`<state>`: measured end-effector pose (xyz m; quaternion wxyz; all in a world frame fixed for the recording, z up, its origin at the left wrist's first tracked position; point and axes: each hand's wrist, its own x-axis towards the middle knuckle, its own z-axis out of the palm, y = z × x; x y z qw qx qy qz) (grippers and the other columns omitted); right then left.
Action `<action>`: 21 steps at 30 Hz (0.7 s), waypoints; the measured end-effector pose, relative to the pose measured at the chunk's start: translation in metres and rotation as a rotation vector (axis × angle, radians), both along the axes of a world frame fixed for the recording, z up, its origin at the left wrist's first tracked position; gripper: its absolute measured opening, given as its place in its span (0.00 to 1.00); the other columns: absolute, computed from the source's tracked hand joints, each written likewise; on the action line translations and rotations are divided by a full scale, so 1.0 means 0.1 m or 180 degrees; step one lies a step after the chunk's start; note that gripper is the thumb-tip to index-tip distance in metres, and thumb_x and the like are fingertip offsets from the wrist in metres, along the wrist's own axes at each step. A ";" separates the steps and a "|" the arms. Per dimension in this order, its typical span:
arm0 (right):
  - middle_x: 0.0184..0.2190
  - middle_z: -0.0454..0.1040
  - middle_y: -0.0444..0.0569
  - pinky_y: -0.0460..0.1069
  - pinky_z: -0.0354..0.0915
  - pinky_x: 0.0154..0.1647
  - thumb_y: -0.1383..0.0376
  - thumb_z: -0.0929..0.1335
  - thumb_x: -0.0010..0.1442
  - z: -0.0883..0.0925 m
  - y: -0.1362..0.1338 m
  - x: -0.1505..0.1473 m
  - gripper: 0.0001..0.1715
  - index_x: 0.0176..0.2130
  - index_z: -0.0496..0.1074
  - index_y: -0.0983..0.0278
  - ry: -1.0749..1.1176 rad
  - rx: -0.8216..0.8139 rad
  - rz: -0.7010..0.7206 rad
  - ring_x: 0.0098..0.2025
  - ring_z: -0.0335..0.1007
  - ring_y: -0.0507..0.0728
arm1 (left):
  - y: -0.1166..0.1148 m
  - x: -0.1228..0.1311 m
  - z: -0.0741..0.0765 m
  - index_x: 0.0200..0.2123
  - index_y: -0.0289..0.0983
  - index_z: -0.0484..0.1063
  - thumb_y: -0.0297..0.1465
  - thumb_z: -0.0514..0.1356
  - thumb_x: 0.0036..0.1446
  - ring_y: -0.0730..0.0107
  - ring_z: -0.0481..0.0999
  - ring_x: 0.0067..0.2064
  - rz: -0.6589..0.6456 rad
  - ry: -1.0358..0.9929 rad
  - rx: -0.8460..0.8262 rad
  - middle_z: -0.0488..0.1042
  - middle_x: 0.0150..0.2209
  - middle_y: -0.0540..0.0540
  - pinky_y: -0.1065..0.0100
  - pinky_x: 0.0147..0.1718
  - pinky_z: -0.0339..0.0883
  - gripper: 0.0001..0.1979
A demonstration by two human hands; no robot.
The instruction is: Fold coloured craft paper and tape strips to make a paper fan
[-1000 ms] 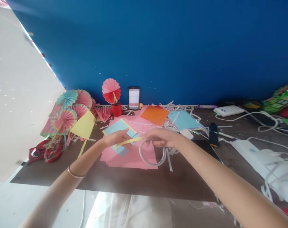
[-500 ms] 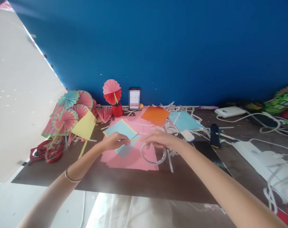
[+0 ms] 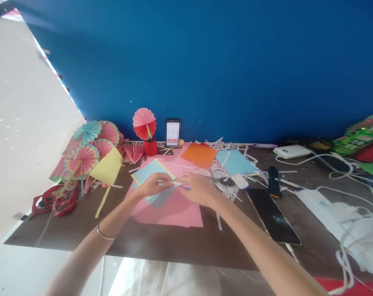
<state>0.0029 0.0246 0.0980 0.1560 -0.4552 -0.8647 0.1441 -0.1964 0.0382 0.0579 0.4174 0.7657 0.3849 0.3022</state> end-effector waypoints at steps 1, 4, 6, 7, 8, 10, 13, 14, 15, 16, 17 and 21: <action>0.38 0.76 0.48 0.50 0.65 0.35 0.63 0.65 0.55 -0.02 0.00 0.00 0.14 0.40 0.76 0.57 0.0033 0.0087 -0.0023 0.38 0.71 0.58 | 0.00 0.00 -0.02 0.31 0.34 0.74 0.41 0.57 0.53 0.69 0.73 0.34 0.0072 -0.0041 -0.0053 0.75 0.32 0.45 0.72 0.33 0.65 0.15; 0.37 0.75 0.47 0.49 0.65 0.32 0.61 0.65 0.56 -0.11 0.02 -0.04 0.11 0.36 0.77 0.57 0.0285 0.0237 -0.0166 0.34 0.71 0.55 | -0.01 0.00 -0.06 0.31 0.35 0.74 0.39 0.57 0.53 0.69 0.73 0.35 0.0099 -0.0034 -0.0049 0.75 0.33 0.45 0.72 0.35 0.66 0.13; 0.35 0.75 0.45 0.48 0.64 0.30 0.61 0.64 0.57 -0.17 0.03 -0.07 0.10 0.32 0.76 0.57 0.0416 0.0295 -0.0242 0.31 0.70 0.53 | -0.02 0.00 -0.08 0.33 0.35 0.74 0.37 0.55 0.55 0.70 0.73 0.36 0.0117 -0.0019 0.0036 0.75 0.34 0.45 0.71 0.36 0.67 0.13; 0.34 0.75 0.45 0.48 0.64 0.30 0.62 0.64 0.57 -0.20 0.04 -0.09 0.10 0.31 0.76 0.58 0.0461 0.0325 -0.0259 0.30 0.70 0.53 | -0.03 0.00 -0.09 0.33 0.35 0.74 0.36 0.55 0.55 0.70 0.74 0.37 0.0142 -0.0010 0.0072 0.75 0.35 0.45 0.71 0.37 0.67 0.12; 0.34 0.75 0.45 0.47 0.64 0.30 0.62 0.64 0.57 -0.23 0.04 -0.11 0.10 0.31 0.76 0.58 0.0502 0.0353 -0.0260 0.31 0.70 0.53 | -0.03 0.00 -0.11 0.34 0.35 0.74 0.35 0.54 0.55 0.70 0.74 0.37 0.0175 0.0012 0.0111 0.75 0.35 0.45 0.71 0.37 0.67 0.12; 0.34 0.75 0.46 0.47 0.64 0.32 0.64 0.65 0.56 -0.28 0.05 -0.14 0.09 0.31 0.76 0.59 0.0574 0.0399 -0.0256 0.33 0.70 0.53 | -0.03 0.00 -0.15 0.35 0.35 0.74 0.32 0.54 0.54 0.69 0.74 0.38 0.0242 0.0108 0.0217 0.76 0.37 0.45 0.71 0.38 0.67 0.11; 0.35 0.76 0.45 0.47 0.64 0.34 0.67 0.65 0.56 -0.33 0.04 -0.18 0.09 0.32 0.75 0.59 0.0594 0.0420 -0.0259 0.35 0.71 0.53 | -0.03 -0.02 -0.20 0.36 0.36 0.75 0.28 0.53 0.52 0.68 0.74 0.38 0.0318 0.0307 0.0438 0.76 0.37 0.45 0.70 0.39 0.67 0.11; 0.35 0.76 0.45 0.47 0.64 0.35 0.67 0.65 0.56 -0.34 0.04 -0.18 0.09 0.32 0.76 0.59 0.0581 0.0421 -0.0253 0.35 0.71 0.53 | -0.03 -0.03 -0.21 0.36 0.36 0.75 0.28 0.53 0.51 0.68 0.74 0.37 0.0335 0.0358 0.0512 0.76 0.37 0.45 0.70 0.39 0.67 0.11; 0.35 0.76 0.45 0.47 0.64 0.35 0.67 0.65 0.56 -0.34 0.04 -0.19 0.09 0.32 0.76 0.59 0.0571 0.0425 -0.0254 0.35 0.71 0.53 | -0.03 -0.03 -0.21 0.35 0.36 0.75 0.28 0.53 0.51 0.69 0.74 0.37 0.0348 0.0405 0.0581 0.76 0.36 0.45 0.70 0.38 0.67 0.12; 0.35 0.76 0.45 0.47 0.64 0.35 0.67 0.64 0.57 -0.35 0.04 -0.19 0.10 0.33 0.76 0.59 0.0566 0.0438 -0.0260 0.35 0.71 0.53 | -0.03 -0.04 -0.21 0.35 0.36 0.75 0.28 0.53 0.52 0.69 0.74 0.36 0.0367 0.0450 0.0649 0.76 0.36 0.45 0.70 0.38 0.67 0.12; 0.35 0.76 0.45 0.47 0.64 0.35 0.67 0.64 0.57 -0.36 0.04 -0.20 0.10 0.34 0.76 0.59 0.0567 0.0464 -0.0265 0.35 0.72 0.53 | -0.03 -0.04 -0.21 0.35 0.36 0.75 0.28 0.53 0.52 0.69 0.74 0.35 0.0385 0.0503 0.0719 0.76 0.35 0.45 0.70 0.37 0.66 0.11; 0.34 0.76 0.44 0.46 0.63 0.33 0.66 0.64 0.58 -0.42 0.06 -0.21 0.10 0.35 0.76 0.58 0.0620 0.0708 -0.0239 0.34 0.72 0.53 | -0.01 -0.04 -0.25 0.32 0.37 0.75 0.28 0.52 0.53 0.69 0.72 0.31 0.0489 0.0801 0.1135 0.75 0.28 0.45 0.68 0.36 0.64 0.11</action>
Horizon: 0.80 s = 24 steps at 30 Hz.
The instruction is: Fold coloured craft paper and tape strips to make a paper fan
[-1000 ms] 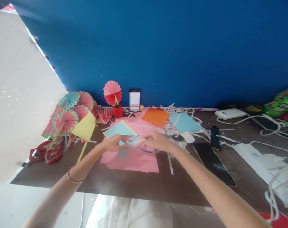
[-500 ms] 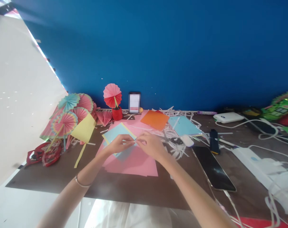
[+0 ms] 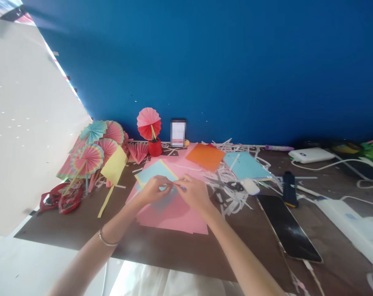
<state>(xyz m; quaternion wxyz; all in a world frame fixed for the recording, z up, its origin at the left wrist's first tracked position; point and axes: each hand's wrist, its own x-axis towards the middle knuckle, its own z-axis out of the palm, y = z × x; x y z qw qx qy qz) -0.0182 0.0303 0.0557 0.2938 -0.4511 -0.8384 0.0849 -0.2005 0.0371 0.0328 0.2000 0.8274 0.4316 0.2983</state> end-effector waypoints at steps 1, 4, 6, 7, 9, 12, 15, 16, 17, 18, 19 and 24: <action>0.34 0.76 0.44 0.46 0.62 0.32 0.66 0.64 0.58 -0.02 0.00 0.00 0.11 0.35 0.76 0.58 0.0006 0.0078 0.0000 0.34 0.72 0.52 | 0.01 0.00 -0.02 0.32 0.37 0.76 0.29 0.52 0.53 0.69 0.71 0.30 0.0018 0.0071 0.0127 0.75 0.28 0.45 0.67 0.36 0.64 0.11; 0.34 0.76 0.44 0.46 0.61 0.31 0.65 0.62 0.60 -0.08 -0.01 -0.02 0.12 0.34 0.75 0.59 -0.0065 0.0302 -0.0007 0.34 0.71 0.52 | 0.02 0.00 -0.08 0.30 0.37 0.76 0.30 0.52 0.54 0.67 0.71 0.30 0.0079 0.0172 0.0326 0.75 0.27 0.44 0.65 0.39 0.62 0.12; 0.34 0.76 0.45 0.46 0.61 0.32 0.66 0.60 0.62 -0.11 -0.03 -0.03 0.14 0.35 0.74 0.59 -0.0181 0.0495 0.0016 0.35 0.71 0.52 | 0.01 0.01 -0.09 0.29 0.38 0.76 0.29 0.53 0.53 0.67 0.72 0.30 0.0159 0.0136 0.0207 0.75 0.26 0.45 0.64 0.40 0.62 0.11; 0.34 0.75 0.46 0.46 0.60 0.33 0.67 0.59 0.62 -0.13 -0.04 -0.03 0.15 0.35 0.74 0.60 -0.0253 0.0595 0.0021 0.36 0.71 0.53 | 0.00 0.03 -0.09 0.28 0.38 0.76 0.30 0.53 0.53 0.67 0.72 0.30 0.0221 0.0066 0.0090 0.75 0.25 0.45 0.65 0.40 0.63 0.11; 0.34 0.76 0.47 0.47 0.60 0.34 0.68 0.57 0.63 -0.17 -0.07 -0.03 0.16 0.35 0.73 0.61 -0.0418 0.0795 -0.0022 0.36 0.71 0.53 | -0.02 0.06 -0.07 0.27 0.37 0.76 0.30 0.54 0.53 0.67 0.73 0.31 0.0349 -0.0232 -0.0252 0.76 0.27 0.45 0.66 0.39 0.64 0.11; 0.37 0.76 0.50 0.48 0.60 0.37 0.68 0.57 0.63 -0.24 -0.11 0.00 0.16 0.37 0.72 0.62 -0.0592 0.1019 -0.0153 0.38 0.71 0.54 | -0.04 0.12 -0.05 0.26 0.36 0.75 0.33 0.53 0.53 0.68 0.74 0.33 0.0453 -0.0935 -0.0876 0.77 0.29 0.46 0.68 0.37 0.66 0.12; 0.39 0.76 0.51 0.49 0.61 0.42 0.68 0.58 0.63 -0.34 -0.12 0.06 0.14 0.39 0.71 0.61 -0.0271 0.1250 -0.0425 0.42 0.71 0.56 | 0.01 0.14 -0.07 0.27 0.34 0.74 0.38 0.53 0.55 0.68 0.75 0.30 0.0802 -0.1548 -0.1325 0.77 0.27 0.46 0.67 0.36 0.68 0.16; 0.38 0.76 0.52 0.49 0.62 0.43 0.67 0.59 0.63 -0.36 -0.12 0.08 0.13 0.38 0.71 0.62 -0.0055 0.1313 -0.0579 0.43 0.71 0.56 | 0.03 0.14 -0.09 0.30 0.34 0.74 0.40 0.53 0.55 0.68 0.76 0.30 0.0944 -0.1748 -0.1391 0.77 0.29 0.45 0.66 0.36 0.68 0.17; 0.38 0.76 0.53 0.50 0.63 0.44 0.67 0.59 0.63 -0.38 -0.12 0.10 0.13 0.38 0.71 0.62 0.0168 0.1341 -0.0738 0.43 0.71 0.57 | 0.06 0.14 -0.12 0.35 0.34 0.74 0.41 0.53 0.56 0.67 0.77 0.32 0.1024 -0.1970 -0.1412 0.78 0.32 0.44 0.65 0.38 0.68 0.18; 0.37 0.75 0.53 0.50 0.63 0.44 0.66 0.59 0.63 -0.40 -0.11 0.11 0.13 0.37 0.71 0.62 0.0367 0.1322 -0.0874 0.43 0.71 0.57 | 0.08 0.14 -0.14 0.41 0.34 0.72 0.42 0.52 0.57 0.66 0.77 0.35 0.1002 -0.2203 -0.1417 0.77 0.37 0.43 0.63 0.41 0.67 0.19; 0.36 0.75 0.54 0.51 0.64 0.44 0.65 0.58 0.63 -0.41 -0.10 0.11 0.13 0.37 0.70 0.62 0.0523 0.1264 -0.0960 0.42 0.71 0.57 | 0.11 0.14 -0.17 0.47 0.36 0.69 0.42 0.52 0.58 0.65 0.77 0.39 0.0913 -0.2412 -0.1418 0.76 0.43 0.42 0.61 0.44 0.67 0.20; 0.34 0.75 0.52 0.50 0.66 0.43 0.63 0.59 0.62 -0.40 -0.08 0.03 0.12 0.35 0.70 0.61 0.0777 0.1073 -0.0847 0.40 0.72 0.56 | 0.19 0.14 -0.29 0.61 0.41 0.50 0.39 0.50 0.60 0.61 0.63 0.58 0.0930 -0.2181 -0.0985 0.65 0.57 0.39 0.56 0.56 0.57 0.27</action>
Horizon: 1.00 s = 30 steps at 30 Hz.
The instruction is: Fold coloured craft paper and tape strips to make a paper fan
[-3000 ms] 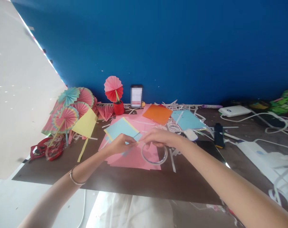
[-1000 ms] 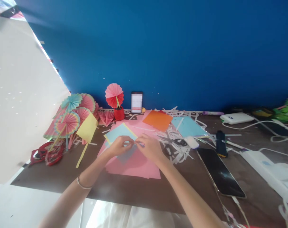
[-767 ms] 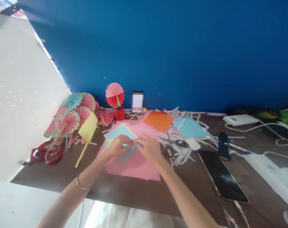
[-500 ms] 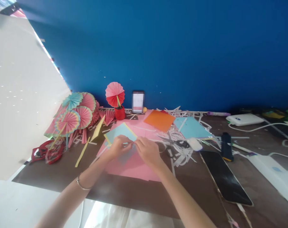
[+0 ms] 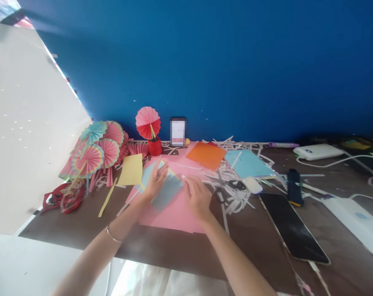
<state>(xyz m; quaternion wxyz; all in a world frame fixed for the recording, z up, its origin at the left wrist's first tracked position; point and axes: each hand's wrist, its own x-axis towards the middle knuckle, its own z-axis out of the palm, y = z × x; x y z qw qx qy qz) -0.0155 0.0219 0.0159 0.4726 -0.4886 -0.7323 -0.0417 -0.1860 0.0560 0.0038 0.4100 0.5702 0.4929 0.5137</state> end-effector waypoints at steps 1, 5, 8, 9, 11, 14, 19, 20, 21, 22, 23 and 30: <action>0.34 0.75 0.51 0.50 0.66 0.42 0.63 0.59 0.62 0.00 -0.01 -0.01 0.11 0.35 0.70 0.61 -0.0003 -0.0005 0.0032 0.40 0.72 0.56 | 0.02 -0.02 0.00 0.60 0.40 0.51 0.38 0.48 0.61 0.61 0.58 0.61 0.0133 0.0271 0.0105 0.62 0.59 0.39 0.56 0.58 0.53 0.25; 0.34 0.75 0.51 0.48 0.67 0.40 0.63 0.59 0.62 0.00 -0.04 -0.02 0.10 0.36 0.69 0.61 -0.0014 -0.0073 0.0078 0.39 0.72 0.56 | 0.08 -0.23 0.16 0.55 0.34 0.61 0.32 0.46 0.61 0.58 0.49 0.65 0.0729 0.1642 0.0503 0.58 0.60 0.38 0.56 0.61 0.45 0.20; 0.34 0.75 0.51 0.48 0.66 0.39 0.64 0.60 0.62 0.00 -0.05 0.01 0.09 0.36 0.69 0.62 -0.0025 -0.0017 0.0027 0.40 0.72 0.56 | 0.05 -0.56 0.40 0.50 0.33 0.66 0.30 0.48 0.59 0.56 0.61 0.58 0.0871 0.2979 0.0224 0.65 0.55 0.36 0.58 0.56 0.56 0.18; 0.34 0.75 0.51 0.48 0.66 0.39 0.64 0.60 0.62 0.00 -0.04 0.03 0.09 0.36 0.69 0.62 -0.0027 -0.0007 -0.0004 0.39 0.72 0.56 | 0.00 -0.69 0.49 0.49 0.33 0.68 0.31 0.48 0.59 0.54 0.67 0.53 0.0901 0.3097 0.0087 0.69 0.50 0.36 0.57 0.52 0.60 0.17; 0.34 0.75 0.51 0.48 0.66 0.38 0.64 0.60 0.62 0.00 -0.03 0.05 0.09 0.36 0.69 0.62 -0.0041 -0.0023 -0.0075 0.39 0.72 0.56 | -0.13 -0.96 0.63 0.44 0.32 0.70 0.33 0.53 0.55 0.46 0.72 0.45 0.1063 0.3243 -0.0189 0.72 0.42 0.32 0.50 0.43 0.64 0.16; 0.34 0.75 0.51 0.48 0.65 0.38 0.65 0.60 0.62 0.00 0.00 0.07 0.09 0.36 0.68 0.62 -0.0066 -0.0002 -0.0117 0.39 0.71 0.56 | -0.40 -1.26 0.70 0.43 0.37 0.68 0.35 0.53 0.54 0.48 0.72 0.44 0.1360 0.3938 -0.0967 0.73 0.41 0.36 0.51 0.41 0.65 0.14; 0.34 0.75 0.50 0.47 0.64 0.38 0.66 0.61 0.61 -0.01 0.00 0.07 0.08 0.36 0.69 0.62 -0.0118 0.0065 -0.0052 0.38 0.72 0.55 | -0.70 -1.50 0.42 0.47 0.33 0.63 0.34 0.51 0.55 0.52 0.70 0.45 0.1252 0.4174 -0.1074 0.69 0.42 0.35 0.58 0.39 0.66 0.18; 0.34 0.75 0.50 0.46 0.64 0.37 0.66 0.61 0.61 -0.01 -0.01 0.07 0.08 0.36 0.69 0.62 -0.0138 0.0042 -0.0043 0.38 0.72 0.55 | -0.72 -1.53 0.34 0.48 0.33 0.62 0.32 0.52 0.53 0.53 0.70 0.45 0.1174 0.4063 -0.0923 0.69 0.41 0.35 0.59 0.40 0.66 0.19; 0.34 0.75 0.50 0.46 0.64 0.37 0.66 0.61 0.61 -0.02 -0.01 0.07 0.08 0.36 0.69 0.62 -0.0154 0.0022 -0.0023 0.38 0.72 0.54 | -0.73 -1.56 0.26 0.49 0.32 0.62 0.29 0.53 0.51 0.55 0.69 0.45 0.1119 0.3912 -0.0759 0.69 0.41 0.36 0.59 0.41 0.65 0.20; 0.34 0.75 0.49 0.46 0.64 0.36 0.66 0.61 0.61 -0.02 -0.01 0.07 0.08 0.36 0.69 0.62 -0.0154 0.0033 -0.0008 0.38 0.72 0.54 | -0.73 -1.59 0.19 0.49 0.32 0.61 0.27 0.54 0.49 0.56 0.69 0.44 0.1150 0.3731 -0.0639 0.68 0.41 0.37 0.60 0.40 0.65 0.21; 0.33 0.75 0.49 0.46 0.64 0.35 0.66 0.61 0.61 -0.02 -0.01 0.06 0.08 0.35 0.69 0.62 -0.0143 0.0075 0.0001 0.37 0.72 0.54 | -0.72 -1.62 0.14 0.48 0.32 0.61 0.25 0.54 0.48 0.58 0.69 0.43 0.1168 0.3557 -0.0549 0.67 0.41 0.38 0.61 0.40 0.66 0.21; 0.30 0.75 0.46 0.44 0.63 0.32 0.66 0.63 0.60 -0.01 0.01 0.05 0.06 0.34 0.69 0.62 -0.0083 0.0376 -0.0060 0.32 0.71 0.51 | -0.66 -1.70 0.14 0.42 0.34 0.67 0.22 0.56 0.41 0.66 0.72 0.32 0.1397 0.2555 -0.0462 0.71 0.33 0.45 0.63 0.35 0.66 0.20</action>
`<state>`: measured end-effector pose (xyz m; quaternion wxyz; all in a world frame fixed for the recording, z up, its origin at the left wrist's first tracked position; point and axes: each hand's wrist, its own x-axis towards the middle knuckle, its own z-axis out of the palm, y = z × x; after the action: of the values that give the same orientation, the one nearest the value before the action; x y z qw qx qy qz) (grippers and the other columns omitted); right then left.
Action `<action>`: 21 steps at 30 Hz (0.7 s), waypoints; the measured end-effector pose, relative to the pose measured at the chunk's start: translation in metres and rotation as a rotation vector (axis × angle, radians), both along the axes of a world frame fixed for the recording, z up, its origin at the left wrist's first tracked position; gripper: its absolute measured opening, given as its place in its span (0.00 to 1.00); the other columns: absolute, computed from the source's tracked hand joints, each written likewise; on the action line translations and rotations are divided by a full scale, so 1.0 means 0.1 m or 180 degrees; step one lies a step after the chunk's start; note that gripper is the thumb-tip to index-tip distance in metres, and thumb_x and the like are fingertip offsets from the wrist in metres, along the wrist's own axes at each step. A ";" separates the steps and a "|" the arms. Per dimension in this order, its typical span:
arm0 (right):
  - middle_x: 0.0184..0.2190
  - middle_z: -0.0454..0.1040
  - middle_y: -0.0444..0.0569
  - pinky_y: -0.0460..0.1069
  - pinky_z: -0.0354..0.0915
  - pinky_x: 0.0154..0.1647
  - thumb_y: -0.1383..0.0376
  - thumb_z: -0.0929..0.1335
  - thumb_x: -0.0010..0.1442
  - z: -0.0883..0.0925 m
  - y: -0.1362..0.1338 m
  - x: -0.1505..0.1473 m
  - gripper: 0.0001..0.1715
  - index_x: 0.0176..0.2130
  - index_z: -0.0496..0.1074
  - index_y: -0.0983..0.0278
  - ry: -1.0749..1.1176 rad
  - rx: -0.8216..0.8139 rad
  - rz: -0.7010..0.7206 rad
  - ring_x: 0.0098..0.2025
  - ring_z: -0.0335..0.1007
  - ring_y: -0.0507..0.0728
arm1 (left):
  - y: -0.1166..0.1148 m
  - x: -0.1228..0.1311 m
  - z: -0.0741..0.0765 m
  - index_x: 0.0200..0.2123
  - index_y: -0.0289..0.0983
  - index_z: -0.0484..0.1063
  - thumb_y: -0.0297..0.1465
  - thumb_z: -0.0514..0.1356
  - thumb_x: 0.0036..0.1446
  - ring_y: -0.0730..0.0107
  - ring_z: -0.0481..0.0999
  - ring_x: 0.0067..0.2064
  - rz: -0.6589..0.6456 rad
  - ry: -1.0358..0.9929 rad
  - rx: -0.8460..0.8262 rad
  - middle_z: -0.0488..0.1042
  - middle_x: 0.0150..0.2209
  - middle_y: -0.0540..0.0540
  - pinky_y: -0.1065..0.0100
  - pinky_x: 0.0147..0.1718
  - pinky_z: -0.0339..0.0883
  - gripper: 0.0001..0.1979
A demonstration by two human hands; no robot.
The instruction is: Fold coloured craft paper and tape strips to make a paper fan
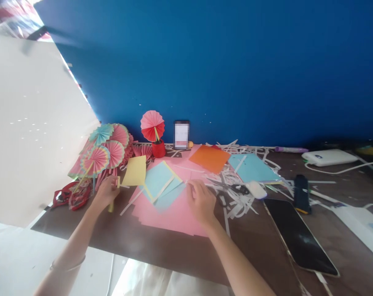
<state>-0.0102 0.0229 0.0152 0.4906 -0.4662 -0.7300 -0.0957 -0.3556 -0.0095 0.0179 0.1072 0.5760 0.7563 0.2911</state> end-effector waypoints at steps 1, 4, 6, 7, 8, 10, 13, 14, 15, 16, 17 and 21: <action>0.30 0.75 0.46 0.44 0.63 0.32 0.66 0.63 0.60 0.01 0.00 0.00 0.06 0.34 0.69 0.62 0.0002 -0.0014 0.0012 0.32 0.71 0.52 | 0.01 0.03 0.05 0.40 0.35 0.68 0.23 0.57 0.42 0.65 0.73 0.34 0.0006 -0.0251 0.0121 0.72 0.33 0.45 0.62 0.36 0.67 0.18; 0.31 0.76 0.46 0.45 0.64 0.32 0.66 0.63 0.60 0.03 -0.02 0.00 0.06 0.35 0.69 0.62 -0.0019 0.0039 0.0081 0.33 0.72 0.52 | 0.05 0.25 0.22 0.41 0.35 0.68 0.30 0.61 0.44 0.61 0.76 0.36 -0.0219 -0.1599 0.0362 0.75 0.32 0.43 0.63 0.34 0.68 0.17; 0.32 0.76 0.46 0.46 0.65 0.37 0.68 0.63 0.60 0.04 -0.02 0.01 0.06 0.37 0.69 0.62 -0.0136 0.0207 0.0160 0.35 0.72 0.53 | 0.11 0.50 0.33 0.45 0.36 0.66 0.34 0.65 0.43 0.61 0.77 0.35 -0.0280 -0.2353 0.0453 0.76 0.32 0.44 0.64 0.33 0.69 0.24; 0.32 0.76 0.47 0.46 0.65 0.39 0.69 0.64 0.59 0.05 -0.03 0.02 0.06 0.38 0.70 0.62 -0.0207 0.0313 0.0194 0.36 0.73 0.53 | 0.14 0.65 0.38 0.47 0.36 0.65 0.35 0.66 0.42 0.62 0.77 0.35 -0.0356 -0.2663 0.0560 0.76 0.31 0.45 0.64 0.34 0.69 0.27; 0.32 0.77 0.47 0.47 0.65 0.41 0.70 0.64 0.59 0.05 -0.03 0.03 0.07 0.38 0.70 0.62 -0.0268 0.0411 0.0218 0.37 0.73 0.53 | 0.19 0.80 0.41 0.49 0.36 0.63 0.35 0.67 0.41 0.63 0.77 0.35 -0.0493 -0.2922 0.0598 0.76 0.29 0.47 0.64 0.35 0.70 0.30; 0.33 0.77 0.47 0.47 0.65 0.42 0.72 0.64 0.58 0.06 -0.03 0.05 0.09 0.39 0.70 0.62 -0.0329 0.0540 0.0226 0.38 0.72 0.53 | 0.30 1.11 0.42 0.49 0.37 0.62 0.35 0.69 0.38 0.64 0.77 0.33 -0.0641 -0.3411 0.0647 0.74 0.26 0.50 0.63 0.35 0.71 0.33; 0.33 0.77 0.47 0.47 0.65 0.42 0.71 0.64 0.59 0.06 -0.03 0.08 0.11 0.40 0.72 0.61 -0.0474 0.0559 0.0235 0.38 0.72 0.53 | 0.49 1.47 0.30 0.38 0.34 0.70 0.36 0.68 0.39 0.63 0.77 0.34 -0.0945 -0.3709 0.0499 0.76 0.30 0.46 0.60 0.36 0.72 0.21; 0.34 0.77 0.46 0.47 0.64 0.42 0.71 0.63 0.59 0.06 -0.03 0.09 0.11 0.40 0.72 0.60 -0.0558 0.0546 0.0260 0.38 0.72 0.53 | 0.54 1.55 0.23 0.32 0.33 0.72 0.37 0.68 0.39 0.65 0.77 0.34 -0.0944 -0.3695 0.0486 0.76 0.32 0.44 0.61 0.38 0.72 0.17; 0.34 0.77 0.46 0.47 0.64 0.42 0.71 0.63 0.59 0.06 -0.04 0.10 0.12 0.41 0.72 0.60 -0.0650 0.0530 0.0299 0.38 0.72 0.53 | 0.58 1.62 0.16 0.29 0.32 0.74 0.37 0.67 0.40 0.66 0.76 0.34 -0.0868 -0.3702 0.0495 0.75 0.31 0.44 0.61 0.39 0.71 0.15; 0.35 0.77 0.46 0.47 0.64 0.42 0.71 0.64 0.58 0.06 -0.04 0.10 0.12 0.41 0.73 0.60 -0.0731 0.0512 0.0342 0.38 0.72 0.53 | 0.61 1.66 0.09 0.28 0.32 0.74 0.39 0.66 0.42 0.66 0.76 0.34 -0.0786 -0.3718 0.0487 0.75 0.31 0.44 0.61 0.39 0.71 0.15; 0.35 0.77 0.46 0.47 0.63 0.41 0.72 0.64 0.58 0.07 -0.05 0.10 0.13 0.41 0.73 0.60 -0.0793 0.0496 0.0384 0.38 0.72 0.53 | 0.63 1.68 0.03 0.28 0.33 0.75 0.39 0.65 0.43 0.65 0.76 0.35 -0.0789 -0.3666 0.0492 0.76 0.32 0.44 0.62 0.39 0.70 0.14; 0.34 0.77 0.45 0.47 0.62 0.39 0.72 0.64 0.58 0.10 -0.10 0.02 0.12 0.39 0.73 0.61 -0.0964 0.0411 0.0456 0.36 0.71 0.52 | 0.63 1.66 -0.10 0.27 0.34 0.76 0.34 0.64 0.43 0.64 0.75 0.37 -0.0690 -0.2926 0.0848 0.77 0.32 0.43 0.65 0.38 0.67 0.08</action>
<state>-0.0079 0.0125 0.0254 0.4094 -0.3607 -0.8192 -0.1764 -0.1897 0.0531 0.0079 0.3851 0.4720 0.5225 0.5966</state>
